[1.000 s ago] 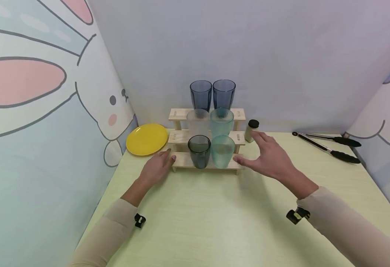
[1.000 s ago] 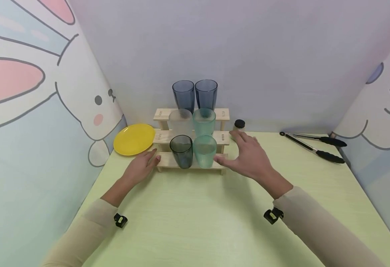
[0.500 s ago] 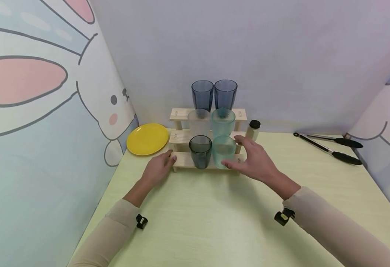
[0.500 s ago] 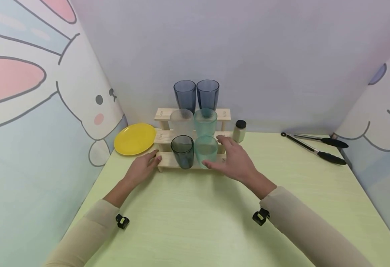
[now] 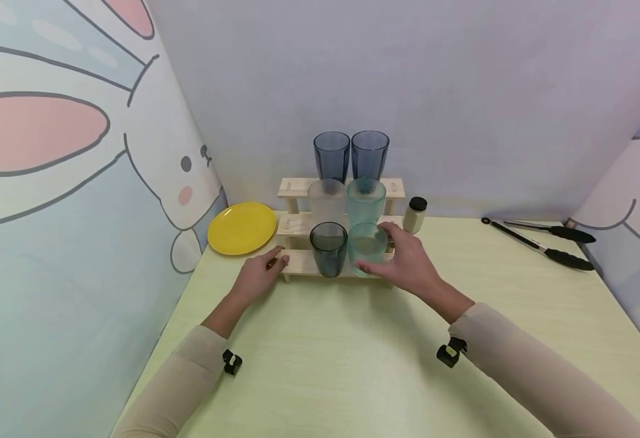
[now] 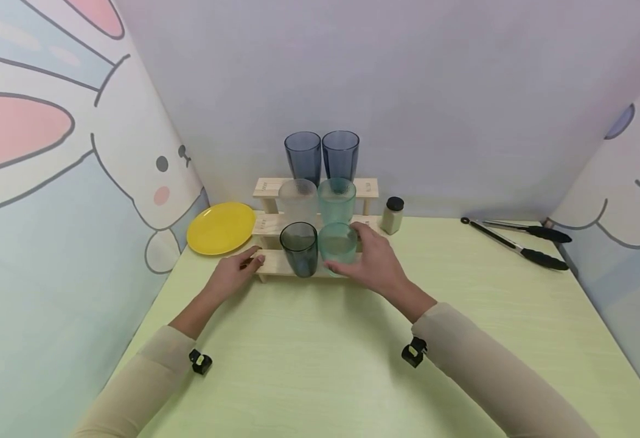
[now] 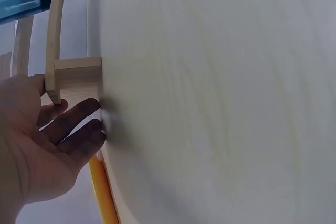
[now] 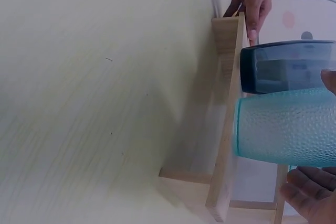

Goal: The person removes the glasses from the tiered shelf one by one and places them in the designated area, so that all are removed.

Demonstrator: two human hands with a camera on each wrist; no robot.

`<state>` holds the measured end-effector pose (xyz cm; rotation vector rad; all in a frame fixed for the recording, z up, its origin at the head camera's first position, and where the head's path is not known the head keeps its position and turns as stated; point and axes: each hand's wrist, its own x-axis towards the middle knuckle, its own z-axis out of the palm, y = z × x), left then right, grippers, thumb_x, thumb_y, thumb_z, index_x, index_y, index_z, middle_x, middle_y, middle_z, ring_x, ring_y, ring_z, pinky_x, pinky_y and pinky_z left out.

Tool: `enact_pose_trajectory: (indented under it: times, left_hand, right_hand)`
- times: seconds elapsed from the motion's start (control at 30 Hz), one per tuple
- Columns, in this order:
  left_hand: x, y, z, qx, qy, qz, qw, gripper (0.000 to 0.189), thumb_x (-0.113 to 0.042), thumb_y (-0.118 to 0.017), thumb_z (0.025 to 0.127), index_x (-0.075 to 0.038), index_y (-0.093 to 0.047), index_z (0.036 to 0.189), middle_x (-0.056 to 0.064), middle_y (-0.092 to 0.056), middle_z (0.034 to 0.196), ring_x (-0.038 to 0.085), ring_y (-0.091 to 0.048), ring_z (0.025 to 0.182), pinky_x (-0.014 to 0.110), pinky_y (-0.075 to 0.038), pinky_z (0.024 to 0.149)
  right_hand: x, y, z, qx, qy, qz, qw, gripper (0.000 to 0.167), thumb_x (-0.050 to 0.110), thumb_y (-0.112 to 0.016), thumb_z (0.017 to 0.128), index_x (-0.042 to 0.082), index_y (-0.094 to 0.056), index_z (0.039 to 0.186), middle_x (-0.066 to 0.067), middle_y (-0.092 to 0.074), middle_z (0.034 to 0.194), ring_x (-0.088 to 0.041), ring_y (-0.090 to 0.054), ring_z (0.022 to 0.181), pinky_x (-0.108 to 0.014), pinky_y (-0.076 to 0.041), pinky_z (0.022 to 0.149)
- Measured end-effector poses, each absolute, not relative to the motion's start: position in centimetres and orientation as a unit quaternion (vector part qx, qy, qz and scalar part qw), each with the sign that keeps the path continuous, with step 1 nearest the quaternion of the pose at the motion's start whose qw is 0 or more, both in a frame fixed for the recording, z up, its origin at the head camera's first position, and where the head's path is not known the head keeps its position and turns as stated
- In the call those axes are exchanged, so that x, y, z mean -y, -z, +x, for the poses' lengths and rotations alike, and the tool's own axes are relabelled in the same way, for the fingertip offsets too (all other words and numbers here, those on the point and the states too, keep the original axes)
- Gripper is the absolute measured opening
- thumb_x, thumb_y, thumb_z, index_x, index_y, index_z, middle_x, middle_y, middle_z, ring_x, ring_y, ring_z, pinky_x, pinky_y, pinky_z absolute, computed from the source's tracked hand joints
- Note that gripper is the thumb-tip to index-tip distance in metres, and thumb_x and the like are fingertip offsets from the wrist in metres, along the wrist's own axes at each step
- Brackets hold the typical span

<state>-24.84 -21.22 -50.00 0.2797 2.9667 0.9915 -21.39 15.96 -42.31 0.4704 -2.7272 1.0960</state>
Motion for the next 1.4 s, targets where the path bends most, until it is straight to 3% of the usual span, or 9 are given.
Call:
enact_pose_trajectory:
  times: [0.1, 0.23, 0.57, 0.67, 0.8, 1.0, 1.17, 1.4]
  left_hand:
    - [21.3, 49.9, -24.8, -0.943, -0.323, 0.081, 0.013, 0.062, -0.057, -0.057, 0.113, -0.015, -0.061, 0.16, 0.006, -0.061, 0.085, 0.019, -0.051, 0.076, 0.036, -0.041, 0.068]
    - [21.3, 49.8, -24.9, -0.942, -0.327, 0.072, 0.024, 0.063, -0.059, -0.058, 0.112, -0.018, -0.061, 0.16, 0.002, -0.053, 0.082, 0.018, -0.047, 0.075, 0.033, -0.036, 0.066]
    - [21.4, 50.0, -25.0, -0.941, -0.331, 0.066, 0.027, 0.061, -0.059, -0.058, 0.112, -0.025, -0.058, 0.163, 0.006, -0.06, 0.088, 0.022, -0.054, 0.085, 0.036, -0.042, 0.073]
    - [21.4, 49.9, -24.9, -0.943, -0.326, 0.07, 0.018, 0.059, -0.057, -0.058, 0.113, -0.027, -0.057, 0.163, 0.008, -0.07, 0.097, 0.023, -0.057, 0.09, 0.038, -0.047, 0.079]
    - [21.2, 49.7, -24.8, -0.945, -0.316, 0.083, 0.01, 0.056, -0.054, -0.057, 0.114, -0.024, -0.06, 0.162, 0.01, -0.077, 0.107, 0.023, -0.059, 0.091, 0.041, -0.052, 0.084]
    - [21.0, 49.6, -24.8, -0.949, -0.301, 0.09, 0.006, 0.056, -0.053, -0.056, 0.115, -0.021, -0.06, 0.161, 0.011, -0.079, 0.107, 0.022, -0.059, 0.086, 0.04, -0.052, 0.081]
    - [21.0, 49.5, -24.7, -0.949, -0.302, 0.087, 0.012, 0.056, -0.052, -0.056, 0.115, -0.021, -0.059, 0.162, 0.012, -0.079, 0.109, 0.022, -0.058, 0.084, 0.038, -0.05, 0.078]
    - [21.1, 49.4, -24.8, -0.947, -0.309, 0.087, 0.02, 0.057, -0.051, -0.056, 0.115, -0.019, -0.058, 0.162, 0.007, -0.067, 0.089, 0.021, -0.053, 0.079, 0.035, -0.044, 0.072]
  right_hand:
    - [-15.6, 42.6, -21.6, 0.911, -0.376, 0.15, 0.083, 0.097, 0.051, -0.098, 0.082, 0.002, -0.054, 0.153, -0.02, -0.072, 0.137, -0.041, -0.078, 0.114, -0.057, -0.063, 0.095]
    - [-15.2, 43.0, -21.9, 0.909, -0.379, 0.145, 0.096, 0.095, 0.051, -0.098, 0.082, 0.001, -0.056, 0.151, -0.02, -0.074, 0.132, -0.037, -0.079, 0.108, -0.054, -0.064, 0.09]
    - [-15.0, 43.3, -22.1, 0.911, -0.376, 0.134, 0.103, 0.091, 0.052, -0.095, 0.085, -0.001, -0.058, 0.149, -0.022, -0.076, 0.125, -0.033, -0.076, 0.096, -0.051, -0.062, 0.082]
    - [-15.0, 43.2, -22.1, 0.912, -0.376, 0.133, 0.098, 0.093, 0.052, -0.095, 0.086, -0.002, -0.057, 0.151, -0.023, -0.076, 0.126, -0.034, -0.076, 0.098, -0.052, -0.062, 0.083]
    - [-15.1, 43.3, -22.1, 0.915, -0.37, 0.133, 0.095, 0.093, 0.053, -0.094, 0.086, -0.001, -0.056, 0.152, -0.023, -0.075, 0.128, -0.034, -0.076, 0.098, -0.052, -0.062, 0.083]
    - [-15.5, 42.9, -21.9, 0.91, -0.372, 0.148, 0.103, 0.089, 0.048, -0.095, 0.087, -0.001, -0.057, 0.15, -0.024, -0.076, 0.124, -0.036, -0.078, 0.098, -0.053, -0.063, 0.083]
    - [-16.4, 42.5, -21.9, 0.9, -0.401, 0.151, 0.084, 0.087, 0.041, -0.097, 0.087, 0.0, -0.057, 0.153, -0.026, -0.074, 0.132, -0.042, -0.078, 0.111, -0.056, -0.065, 0.092]
    - [-18.5, 42.1, -22.0, 0.883, -0.45, 0.132, 0.01, 0.091, 0.041, -0.097, 0.087, 0.013, -0.053, 0.161, -0.02, -0.066, 0.147, -0.043, -0.072, 0.129, -0.059, -0.06, 0.105]
